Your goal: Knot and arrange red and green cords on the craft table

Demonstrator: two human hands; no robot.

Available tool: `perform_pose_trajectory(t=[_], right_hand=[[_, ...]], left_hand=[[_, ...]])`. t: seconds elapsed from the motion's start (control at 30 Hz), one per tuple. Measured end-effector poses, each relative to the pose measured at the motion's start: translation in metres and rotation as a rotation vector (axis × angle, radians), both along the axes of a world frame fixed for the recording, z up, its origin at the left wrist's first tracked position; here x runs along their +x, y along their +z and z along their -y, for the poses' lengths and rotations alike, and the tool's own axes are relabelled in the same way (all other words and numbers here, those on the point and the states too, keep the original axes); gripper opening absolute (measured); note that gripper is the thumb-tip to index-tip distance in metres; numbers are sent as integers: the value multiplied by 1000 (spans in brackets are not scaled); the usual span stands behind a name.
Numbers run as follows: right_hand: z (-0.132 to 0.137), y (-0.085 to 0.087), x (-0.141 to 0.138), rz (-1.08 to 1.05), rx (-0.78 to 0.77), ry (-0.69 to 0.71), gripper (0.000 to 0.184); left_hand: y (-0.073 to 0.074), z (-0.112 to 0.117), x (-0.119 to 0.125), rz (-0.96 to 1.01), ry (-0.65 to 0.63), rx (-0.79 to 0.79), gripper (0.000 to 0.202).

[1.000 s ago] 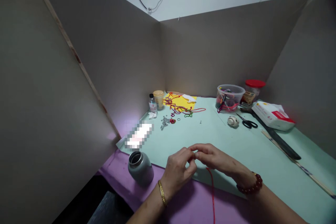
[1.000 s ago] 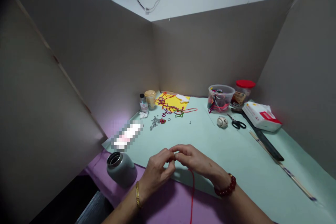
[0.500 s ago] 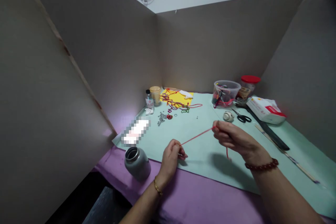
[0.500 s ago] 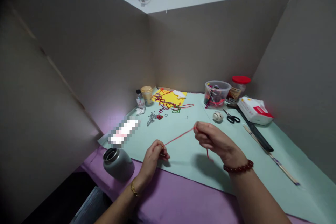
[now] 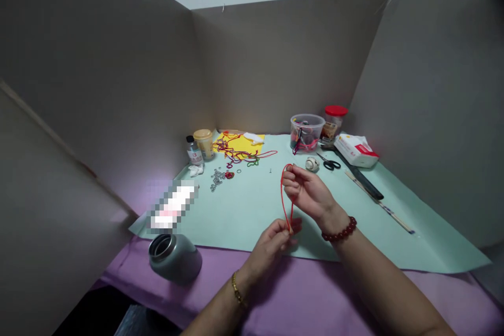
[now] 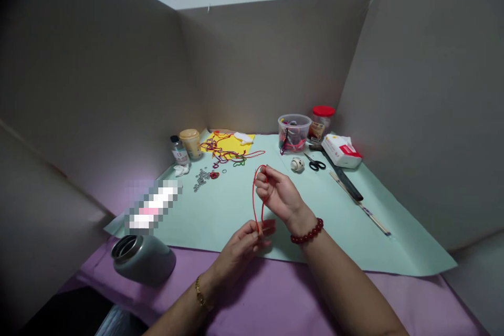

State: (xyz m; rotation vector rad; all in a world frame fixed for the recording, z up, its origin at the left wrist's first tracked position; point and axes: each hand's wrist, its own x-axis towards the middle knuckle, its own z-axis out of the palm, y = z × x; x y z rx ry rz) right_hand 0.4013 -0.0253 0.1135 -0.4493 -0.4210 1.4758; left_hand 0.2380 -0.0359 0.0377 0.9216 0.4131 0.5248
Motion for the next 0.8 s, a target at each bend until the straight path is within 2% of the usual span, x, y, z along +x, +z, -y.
perform_pose_trajectory(t=[0.13, 0.33, 0.43, 0.57, 0.8], right_hand=[[-1, 2, 3, -10, -20, -44, 14], [-3, -1, 4, -7, -23, -62, 11], [-2, -2, 1, -19, 13, -23, 12], [2, 0, -2, -47, 33, 25, 15], [3, 1, -4, -20, -3, 22, 16]], left_hand=[[1, 5, 0, 93, -54, -169, 25], [-1, -4, -5, 91, 149, -236, 28], [-1, -7, -5, 53, 177, -229, 28], [0, -5, -4, 8, 125, -188, 26], [1, 1, -1, -65, 19, -130, 24]])
